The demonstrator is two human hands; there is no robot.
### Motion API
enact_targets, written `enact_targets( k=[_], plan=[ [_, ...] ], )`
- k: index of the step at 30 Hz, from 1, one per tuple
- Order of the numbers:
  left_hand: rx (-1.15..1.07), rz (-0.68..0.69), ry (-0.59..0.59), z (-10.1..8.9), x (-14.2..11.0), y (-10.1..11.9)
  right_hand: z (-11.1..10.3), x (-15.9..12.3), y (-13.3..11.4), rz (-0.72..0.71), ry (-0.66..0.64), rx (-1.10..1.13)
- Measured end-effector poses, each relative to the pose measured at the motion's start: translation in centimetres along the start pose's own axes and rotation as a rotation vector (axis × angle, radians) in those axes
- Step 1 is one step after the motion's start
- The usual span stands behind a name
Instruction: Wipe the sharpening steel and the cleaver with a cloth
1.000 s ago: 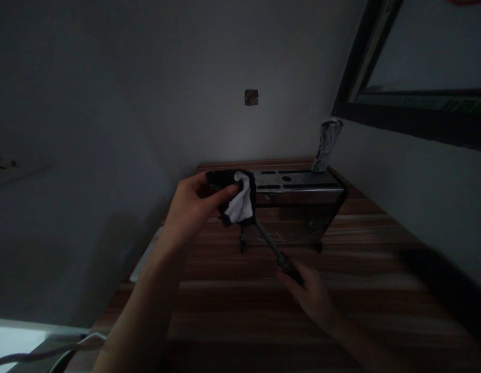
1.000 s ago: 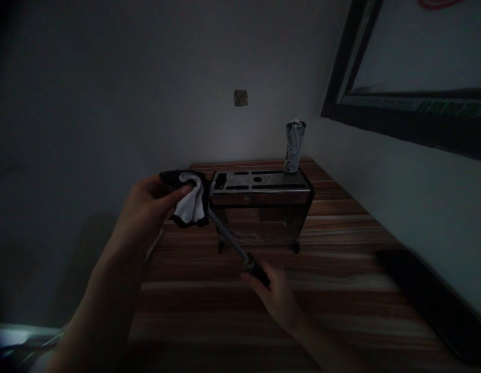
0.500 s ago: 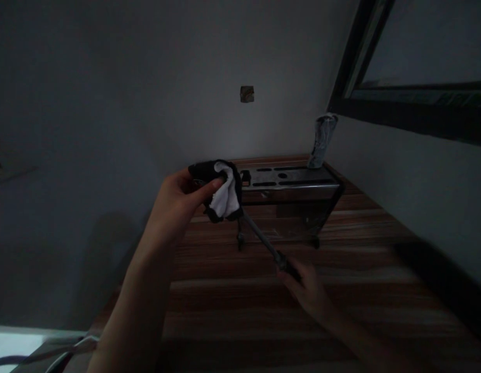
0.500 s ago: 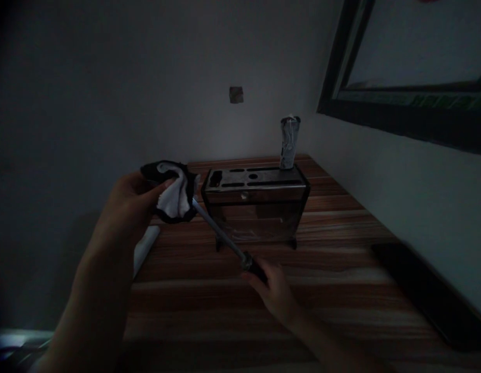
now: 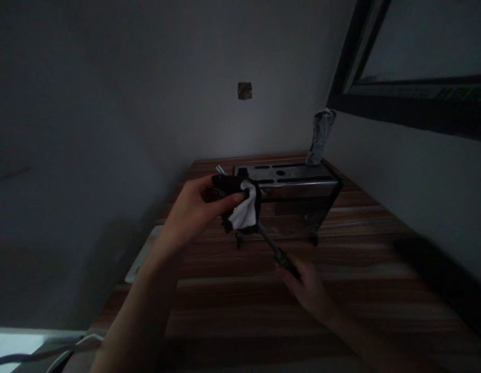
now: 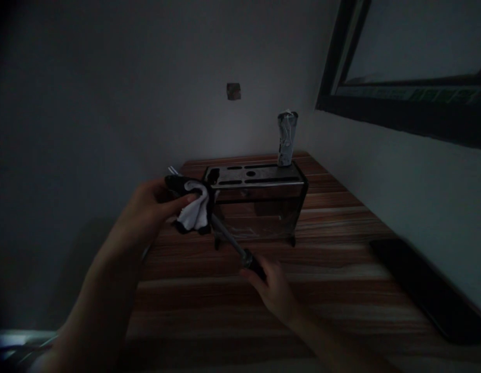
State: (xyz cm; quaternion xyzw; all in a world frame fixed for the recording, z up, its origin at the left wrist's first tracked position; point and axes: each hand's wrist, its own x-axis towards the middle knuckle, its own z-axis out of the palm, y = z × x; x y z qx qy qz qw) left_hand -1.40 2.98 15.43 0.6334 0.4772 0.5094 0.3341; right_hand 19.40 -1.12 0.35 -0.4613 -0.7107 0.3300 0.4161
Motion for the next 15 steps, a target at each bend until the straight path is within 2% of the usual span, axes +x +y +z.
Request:
enact_targets(
  k=[9,15],
  plan=[
    [0.12,-0.037,-0.304,2.5,-0.4,-0.8,0.0,-0.1,-0.1,0.043,0.021,0.056],
    [0.185,-0.076,-0.461,5.0,-1.5,-2.1,0.2,-0.1,0.8,0.032,0.065,0.092]
  ],
)
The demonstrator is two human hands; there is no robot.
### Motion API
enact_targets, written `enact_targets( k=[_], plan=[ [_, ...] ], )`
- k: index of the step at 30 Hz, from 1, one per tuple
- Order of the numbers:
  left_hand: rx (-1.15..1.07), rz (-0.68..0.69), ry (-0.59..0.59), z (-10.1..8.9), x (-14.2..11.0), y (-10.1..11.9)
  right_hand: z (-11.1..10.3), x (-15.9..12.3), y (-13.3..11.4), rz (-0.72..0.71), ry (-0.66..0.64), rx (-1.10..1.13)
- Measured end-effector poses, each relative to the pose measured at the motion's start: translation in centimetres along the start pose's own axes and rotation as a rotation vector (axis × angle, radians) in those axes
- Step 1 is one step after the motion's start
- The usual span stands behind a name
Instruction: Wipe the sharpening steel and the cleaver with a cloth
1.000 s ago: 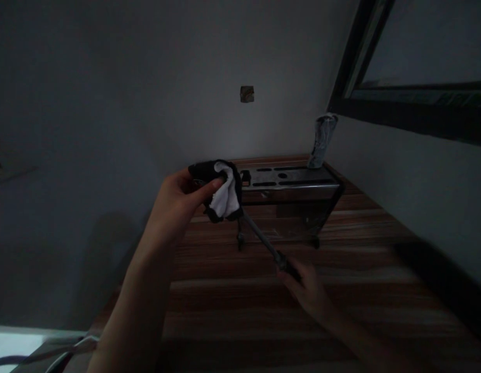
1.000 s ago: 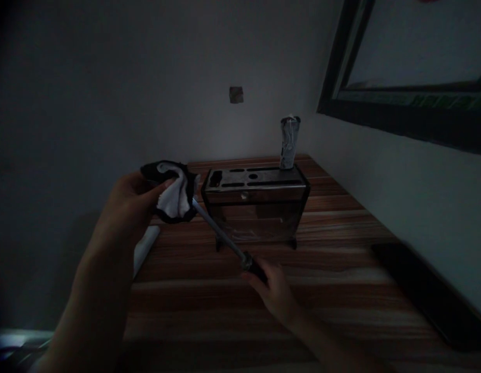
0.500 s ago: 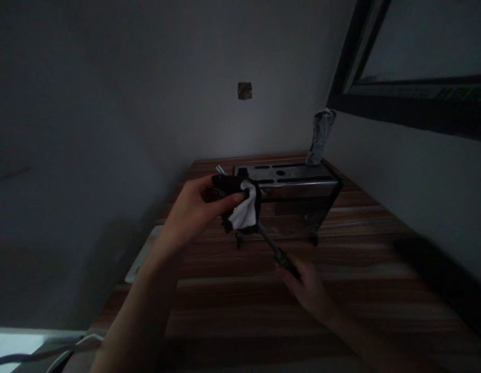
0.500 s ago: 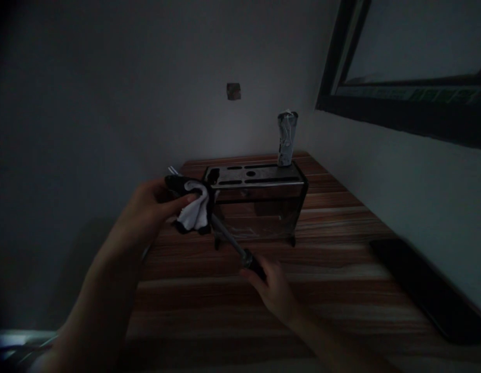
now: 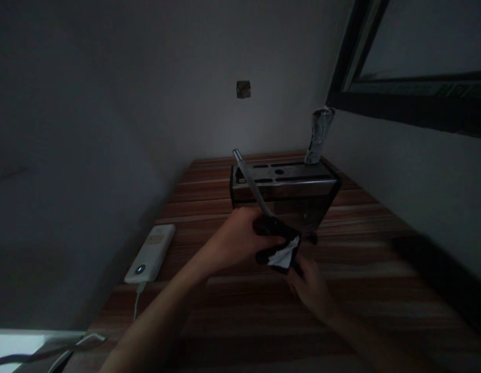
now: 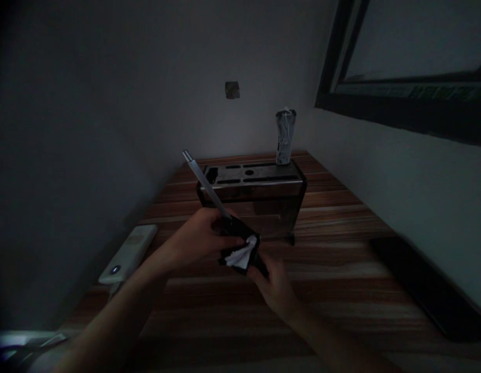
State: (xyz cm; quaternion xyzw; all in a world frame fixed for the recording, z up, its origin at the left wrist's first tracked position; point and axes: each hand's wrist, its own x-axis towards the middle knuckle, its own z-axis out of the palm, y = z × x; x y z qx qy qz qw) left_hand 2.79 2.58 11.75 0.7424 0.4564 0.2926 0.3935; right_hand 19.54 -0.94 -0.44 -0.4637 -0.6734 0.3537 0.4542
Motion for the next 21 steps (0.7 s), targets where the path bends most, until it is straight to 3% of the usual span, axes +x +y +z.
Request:
enact_targets(
  k=[5,11,21],
  plan=[
    [-0.004,0.075,-0.075,1.6,0.2,-0.6,0.1,0.0,0.4,0.01,0.029,0.046],
    [0.006,0.066,-0.128,1.7,0.2,-0.7,0.2,-0.2,0.4,0.037,0.029,0.061],
    [-0.128,0.02,-0.086,2.0,0.4,-0.7,-0.1,0.0,0.0,0.056,0.018,0.018]
  ],
)
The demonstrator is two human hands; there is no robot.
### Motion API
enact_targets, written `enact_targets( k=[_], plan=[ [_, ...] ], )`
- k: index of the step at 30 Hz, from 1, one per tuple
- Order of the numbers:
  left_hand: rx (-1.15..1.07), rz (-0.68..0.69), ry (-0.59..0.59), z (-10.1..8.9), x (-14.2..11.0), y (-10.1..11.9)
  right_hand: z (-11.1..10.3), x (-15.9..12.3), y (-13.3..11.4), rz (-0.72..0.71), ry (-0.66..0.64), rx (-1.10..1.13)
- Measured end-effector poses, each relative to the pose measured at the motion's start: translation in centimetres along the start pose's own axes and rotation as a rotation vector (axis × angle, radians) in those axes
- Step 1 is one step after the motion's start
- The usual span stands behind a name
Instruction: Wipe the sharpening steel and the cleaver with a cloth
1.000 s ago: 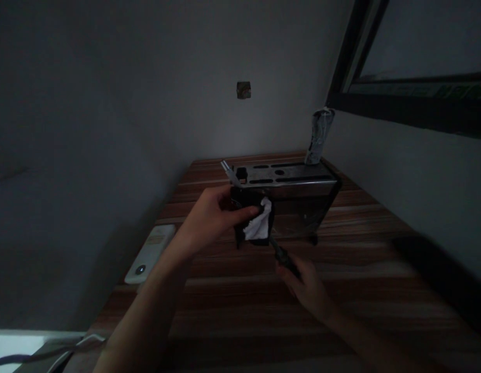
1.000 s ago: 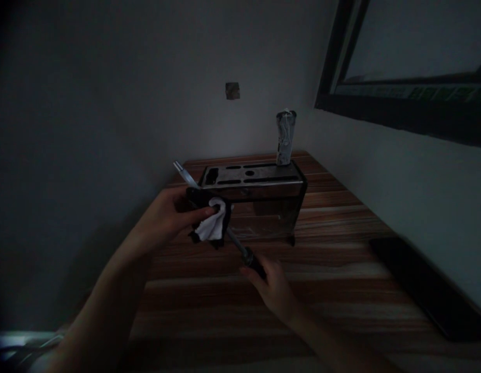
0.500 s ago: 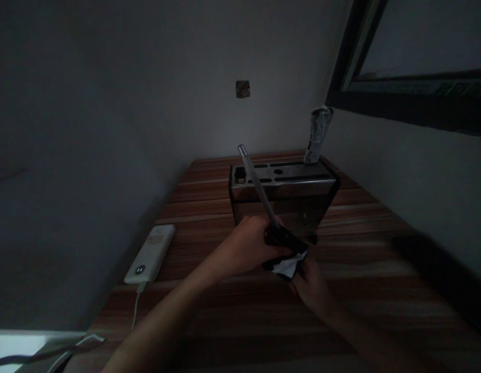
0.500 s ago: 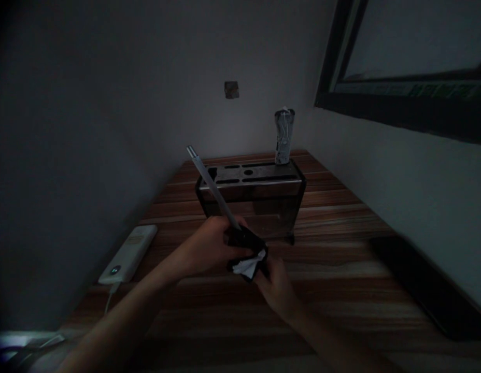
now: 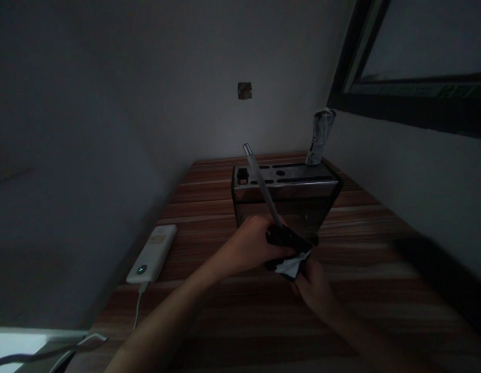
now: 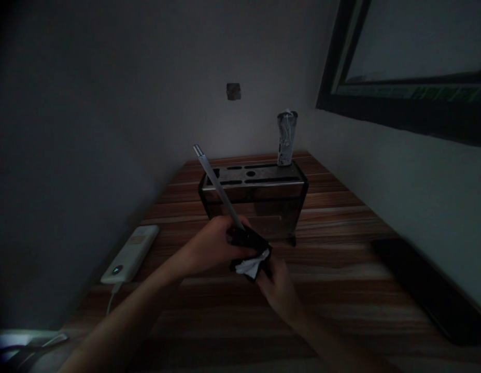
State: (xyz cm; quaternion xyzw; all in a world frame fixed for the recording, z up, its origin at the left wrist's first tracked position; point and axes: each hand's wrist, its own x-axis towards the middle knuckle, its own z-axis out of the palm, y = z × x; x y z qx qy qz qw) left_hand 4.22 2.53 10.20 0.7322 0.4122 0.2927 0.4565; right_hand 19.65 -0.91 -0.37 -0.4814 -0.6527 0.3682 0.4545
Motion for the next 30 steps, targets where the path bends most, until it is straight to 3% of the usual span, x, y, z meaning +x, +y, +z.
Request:
enact_targets(
  k=[12,22,30],
  plan=[
    [-0.225,-0.015,0.094,-1.8,-0.3,1.9,0.1,-0.3,-0.1,-0.022,0.005,0.055],
    [-0.589,0.061,0.414,-3.4,-0.8,2.3,-0.1,-0.3,-1.0,-0.05,-0.067,0.038],
    [-0.762,0.144,0.529,-5.1,-1.5,2.7,0.1,-0.4,-0.6,-0.074,-0.067,-0.055]
  ],
)
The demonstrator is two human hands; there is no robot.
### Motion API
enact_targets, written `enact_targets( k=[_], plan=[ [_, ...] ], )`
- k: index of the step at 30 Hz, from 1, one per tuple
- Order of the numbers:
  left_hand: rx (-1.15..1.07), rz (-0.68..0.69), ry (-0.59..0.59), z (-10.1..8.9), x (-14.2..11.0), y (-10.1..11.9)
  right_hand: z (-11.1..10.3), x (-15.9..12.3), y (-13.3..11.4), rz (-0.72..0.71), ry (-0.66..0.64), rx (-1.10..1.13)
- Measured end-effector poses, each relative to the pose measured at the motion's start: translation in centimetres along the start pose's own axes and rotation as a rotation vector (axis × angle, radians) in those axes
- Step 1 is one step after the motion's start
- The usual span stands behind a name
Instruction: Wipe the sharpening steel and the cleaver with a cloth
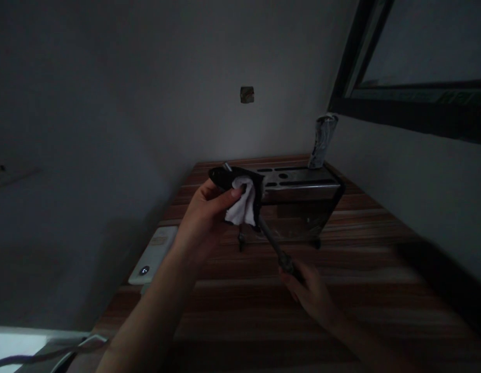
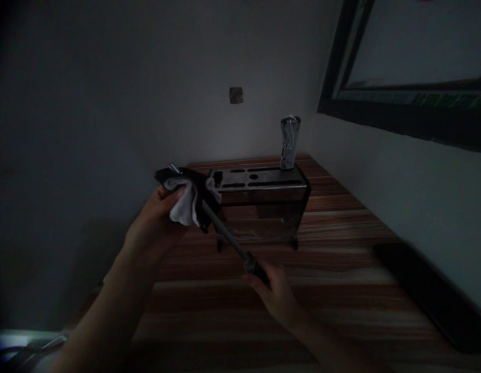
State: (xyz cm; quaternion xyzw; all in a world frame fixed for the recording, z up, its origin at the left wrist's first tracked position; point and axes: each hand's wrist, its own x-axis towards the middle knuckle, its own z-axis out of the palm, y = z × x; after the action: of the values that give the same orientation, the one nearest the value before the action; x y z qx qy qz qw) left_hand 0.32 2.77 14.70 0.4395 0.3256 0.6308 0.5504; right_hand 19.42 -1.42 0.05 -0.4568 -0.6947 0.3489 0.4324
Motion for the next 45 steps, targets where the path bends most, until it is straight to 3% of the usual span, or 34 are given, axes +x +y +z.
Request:
enact_targets(
  k=[7,12,18,27,34,39,45],
  plan=[
    [-0.131,0.076,-0.007,-0.4,0.2,0.2,0.1,0.0,0.4,-0.038,0.03,-0.077],
    [-0.201,0.138,0.058,-0.1,0.3,-0.1,0.1,0.1,0.1,-0.058,0.008,-0.076],
    [-0.253,0.053,0.081,0.9,0.1,-1.1,0.1,0.1,-0.2,-0.034,-0.001,-0.01],
    [0.059,-0.013,-0.093,1.9,-0.5,-3.9,0.1,0.1,-0.1,0.062,0.018,0.141],
    [0.251,-0.077,-0.287,2.2,-0.5,-4.2,0.0,0.1,-0.3,0.092,0.016,0.21],
    [0.434,-0.098,-0.381,2.5,-1.1,-5.8,0.0,0.2,-0.3,0.124,0.111,0.196],
    [0.755,-0.013,-0.378,2.8,-1.6,-7.6,-0.2,0.7,-0.6,0.143,0.137,0.127]
  ],
)
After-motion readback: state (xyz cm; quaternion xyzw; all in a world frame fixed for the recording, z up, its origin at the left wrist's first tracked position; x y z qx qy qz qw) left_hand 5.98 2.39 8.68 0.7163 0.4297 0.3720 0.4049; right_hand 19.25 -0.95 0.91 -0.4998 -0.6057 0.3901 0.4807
